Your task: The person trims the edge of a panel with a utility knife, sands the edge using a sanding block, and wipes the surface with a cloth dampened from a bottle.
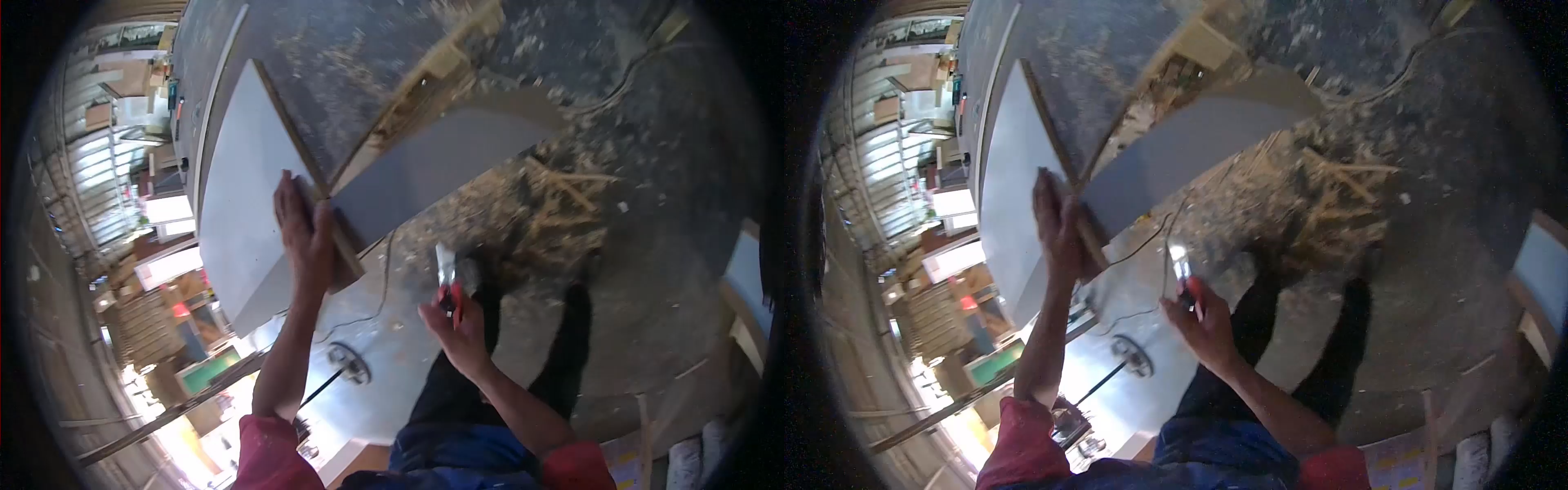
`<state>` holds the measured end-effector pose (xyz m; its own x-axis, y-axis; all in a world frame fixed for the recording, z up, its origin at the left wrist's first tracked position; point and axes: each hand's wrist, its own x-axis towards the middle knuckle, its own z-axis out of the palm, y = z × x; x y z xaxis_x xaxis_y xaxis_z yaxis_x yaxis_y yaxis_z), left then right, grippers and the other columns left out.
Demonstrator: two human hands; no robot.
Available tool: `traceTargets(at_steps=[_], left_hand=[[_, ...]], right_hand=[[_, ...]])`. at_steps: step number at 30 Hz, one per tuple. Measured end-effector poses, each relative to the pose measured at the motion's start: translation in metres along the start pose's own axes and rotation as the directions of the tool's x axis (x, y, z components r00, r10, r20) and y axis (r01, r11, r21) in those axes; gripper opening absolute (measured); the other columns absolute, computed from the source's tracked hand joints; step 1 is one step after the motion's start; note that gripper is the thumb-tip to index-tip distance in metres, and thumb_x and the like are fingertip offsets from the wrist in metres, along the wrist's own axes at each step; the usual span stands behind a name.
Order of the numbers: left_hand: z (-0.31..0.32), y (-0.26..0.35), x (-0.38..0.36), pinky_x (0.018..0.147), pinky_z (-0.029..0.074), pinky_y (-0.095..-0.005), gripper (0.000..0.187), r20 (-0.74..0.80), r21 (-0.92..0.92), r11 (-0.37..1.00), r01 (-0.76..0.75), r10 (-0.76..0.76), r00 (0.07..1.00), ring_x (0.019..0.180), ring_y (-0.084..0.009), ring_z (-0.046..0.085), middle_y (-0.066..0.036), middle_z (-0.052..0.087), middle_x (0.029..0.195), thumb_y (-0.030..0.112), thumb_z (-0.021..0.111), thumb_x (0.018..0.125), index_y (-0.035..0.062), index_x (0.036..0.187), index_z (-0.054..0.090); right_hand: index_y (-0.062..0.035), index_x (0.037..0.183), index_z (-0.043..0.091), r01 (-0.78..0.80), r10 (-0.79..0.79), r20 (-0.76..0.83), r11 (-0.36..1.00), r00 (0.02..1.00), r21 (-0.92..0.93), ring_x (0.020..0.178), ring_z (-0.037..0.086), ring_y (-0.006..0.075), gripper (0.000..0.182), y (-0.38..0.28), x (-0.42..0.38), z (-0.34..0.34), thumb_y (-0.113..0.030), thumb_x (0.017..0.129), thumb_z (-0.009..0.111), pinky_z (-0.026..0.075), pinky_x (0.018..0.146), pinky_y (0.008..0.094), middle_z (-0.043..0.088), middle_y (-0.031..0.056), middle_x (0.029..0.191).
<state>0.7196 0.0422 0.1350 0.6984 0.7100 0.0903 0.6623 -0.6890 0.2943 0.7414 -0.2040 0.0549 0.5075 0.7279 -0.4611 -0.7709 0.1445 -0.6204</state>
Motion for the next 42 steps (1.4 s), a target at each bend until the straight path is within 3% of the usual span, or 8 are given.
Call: traceTargets(at_steps=[3, 6, 13, 21, 26, 32, 34, 42], left_hand=[[0.001, 0.006, 0.001, 0.116, 0.026, -0.0383, 0.064, -0.055, -0.184, 0.981, 0.054, -0.065, 0.996, 0.142, -0.0282, 0.033, -0.019, 0.033, 0.154, 0.018, 0.055, 0.093, -0.0029, 0.149, 0.032], [-0.011, -0.007, 0.001, 0.113, 0.032, -0.039, 0.064, -0.123, -0.429, 0.899, 0.09, -0.157, 0.98, 0.137, -0.0305, 0.041, -0.021, 0.041, 0.147, 0.016, 0.06, 0.089, -0.0013, 0.147, 0.038], [-0.059, -0.148, -0.054, 0.114, 0.033, -0.0394, 0.065, -0.289, -0.671, 0.736, 0.095, -0.377, 0.88, 0.136, -0.0291, 0.043, -0.02, 0.044, 0.147, 0.007, 0.063, 0.086, -0.0035, 0.145, 0.04], [-0.075, -0.212, -0.092, 0.114, 0.031, -0.0403, 0.074, -0.218, -0.812, 0.572, 0.118, -0.485, 0.847, 0.135, -0.0284, 0.042, -0.019, 0.044, 0.146, 0.005, 0.062, 0.083, -0.0023, 0.15, 0.031], [-0.068, -0.204, -0.092, 0.113, 0.033, -0.0428, 0.073, -0.319, -0.647, 0.755, 0.108, -0.396, 0.861, 0.134, -0.0337, 0.043, -0.02, 0.048, 0.14, 0.012, 0.067, 0.081, 0.0023, 0.147, 0.039], [-0.069, -0.193, -0.083, 0.111, 0.036, -0.0471, 0.061, -0.3, -0.255, 0.949, 0.184, -0.258, 0.918, 0.135, -0.0379, 0.039, -0.019, 0.049, 0.14, 0.014, 0.069, 0.08, 0.0048, 0.137, 0.05], [-0.069, -0.19, -0.082, 0.111, 0.036, -0.0476, 0.06, -0.295, -0.264, 0.945, 0.192, -0.268, 0.917, 0.136, -0.0377, 0.039, -0.017, 0.049, 0.141, 0.015, 0.07, 0.08, 0.0057, 0.136, 0.051], [-0.08, -0.191, -0.045, 0.112, 0.035, -0.0452, 0.063, -0.254, -0.102, 0.938, 0.332, -0.348, 0.902, 0.141, -0.0354, 0.034, -0.019, 0.043, 0.148, 0.019, 0.072, 0.081, 0.0089, 0.139, 0.051]], right_hand=[[-0.0068, 0.089, 0.057, -0.134, 0.137, -0.182, 0.991, 0.974, 0.027, 0.058, 0.051, 0.0044, 0.033, -0.026, 0.02, 0.019, -0.035, 0.09, 0.073, 0.043, 0.052, 0.0231, 0.053, -0.0015, 0.07], [-0.0076, 0.086, 0.06, 0.098, -0.115, -0.322, 0.993, 0.94, -0.066, 0.05, 0.049, 0.0058, 0.038, -0.037, 0.042, 0.038, -0.043, 0.09, 0.071, 0.041, 0.046, 0.0249, 0.051, -0.0034, 0.06], [-0.0036, 0.104, 0.059, 0.096, -0.246, -0.673, 0.963, 0.698, -0.253, 0.052, 0.051, 0.0113, 0.039, -0.06, 0.094, 0.065, -0.035, 0.087, 0.076, 0.044, 0.045, 0.0316, 0.058, 0.002, 0.074], [-0.0055, 0.102, 0.058, 0.033, 0.055, -0.62, 0.991, 0.783, 0.13, 0.059, 0.055, 0.0171, 0.017, -0.007, 0.155, 0.015, -0.016, 0.092, 0.068, 0.041, 0.043, 0.0322, 0.058, 0.0059, 0.076], [-0.0089, 0.09, 0.054, -0.09, 0.226, -0.473, 0.952, 0.852, 0.292, 0.053, 0.052, 0.0179, 0.011, 0.014, 0.123, -0.013, -0.01, 0.093, 0.065, 0.041, 0.043, 0.0329, 0.054, 0.0026, 0.069], [-0.0122, 0.088, 0.055, 0.067, -0.156, -0.715, 0.986, 0.682, -0.152, 0.053, 0.055, 0.0152, 0.018, -0.037, 0.042, -0.002, -0.007, 0.086, 0.072, 0.045, 0.046, 0.0332, 0.057, 0.0009, 0.069], [-0.0114, 0.079, 0.048, 0.236, -0.543, -0.527, 0.808, 0.654, -0.54, 0.045, 0.046, 0.0107, 0.03, -0.046, 0.025, -0.008, -0.013, 0.084, 0.078, 0.042, 0.042, 0.0296, 0.048, -0.0026, 0.061], [-0.0057, 0.078, 0.052, 0.158, -0.679, -0.152, 0.373, 0.719, -0.914, 0.061, 0.045, 0.0099, 0.025, -0.114, -0.05, 0.07, -0.005, 0.079, 0.077, 0.041, 0.054, 0.0296, 0.05, 0.0016, 0.069]])
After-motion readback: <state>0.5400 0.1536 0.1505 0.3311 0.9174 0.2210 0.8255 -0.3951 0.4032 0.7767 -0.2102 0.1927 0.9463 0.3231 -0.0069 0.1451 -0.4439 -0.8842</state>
